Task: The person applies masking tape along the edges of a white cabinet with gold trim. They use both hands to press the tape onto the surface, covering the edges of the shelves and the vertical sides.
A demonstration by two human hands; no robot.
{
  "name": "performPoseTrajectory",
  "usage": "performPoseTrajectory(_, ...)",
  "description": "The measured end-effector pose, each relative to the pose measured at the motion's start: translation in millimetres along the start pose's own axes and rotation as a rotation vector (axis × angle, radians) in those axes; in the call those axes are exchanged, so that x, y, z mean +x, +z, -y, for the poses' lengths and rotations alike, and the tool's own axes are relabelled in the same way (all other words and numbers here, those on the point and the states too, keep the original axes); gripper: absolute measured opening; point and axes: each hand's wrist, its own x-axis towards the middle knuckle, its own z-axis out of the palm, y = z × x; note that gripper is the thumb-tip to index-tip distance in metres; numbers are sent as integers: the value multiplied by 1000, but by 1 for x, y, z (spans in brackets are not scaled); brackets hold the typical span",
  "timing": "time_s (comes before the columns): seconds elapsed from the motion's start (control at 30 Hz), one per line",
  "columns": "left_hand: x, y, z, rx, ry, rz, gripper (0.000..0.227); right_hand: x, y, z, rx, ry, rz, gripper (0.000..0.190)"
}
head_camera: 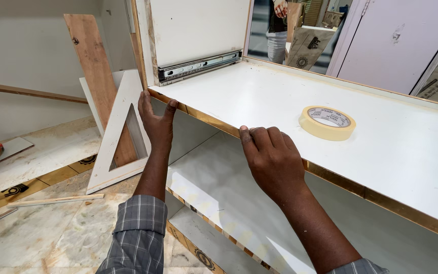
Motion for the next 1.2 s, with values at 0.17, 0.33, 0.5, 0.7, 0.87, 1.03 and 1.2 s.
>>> performPoseTrajectory(0.17, 0, 1, 0, 12, 10, -17, 116, 0, 1, 1, -3, 8, -2, 29)
performPoseTrajectory(0.33, -3, 3, 1, 55, -6, -19, 113, 0, 2, 1, 3, 11, -12, 29)
performPoseTrajectory(0.5, -10, 10, -2, 187, 21, -36, 102, 0, 2, 1, 10, 14, -13, 29)
performPoseTrajectory(0.7, -31, 24, -14, 316, 101, -75, 78, 0, 1, 2, 10, 18, -3, 29)
performPoseTrajectory(0.87, -62, 32, -33, 366, 167, -62, 68, 0, 1, 2, 7, 20, -4, 29)
performPoseTrajectory(1.03, -108, 30, -60, 350, 295, 45, 66, 1, 0, 2, 8, 19, -5, 28)
performPoseTrajectory(1.2, -100, 12, -54, 527, 390, 113, 74, 2, -1, 3, 15, 14, 1, 28)
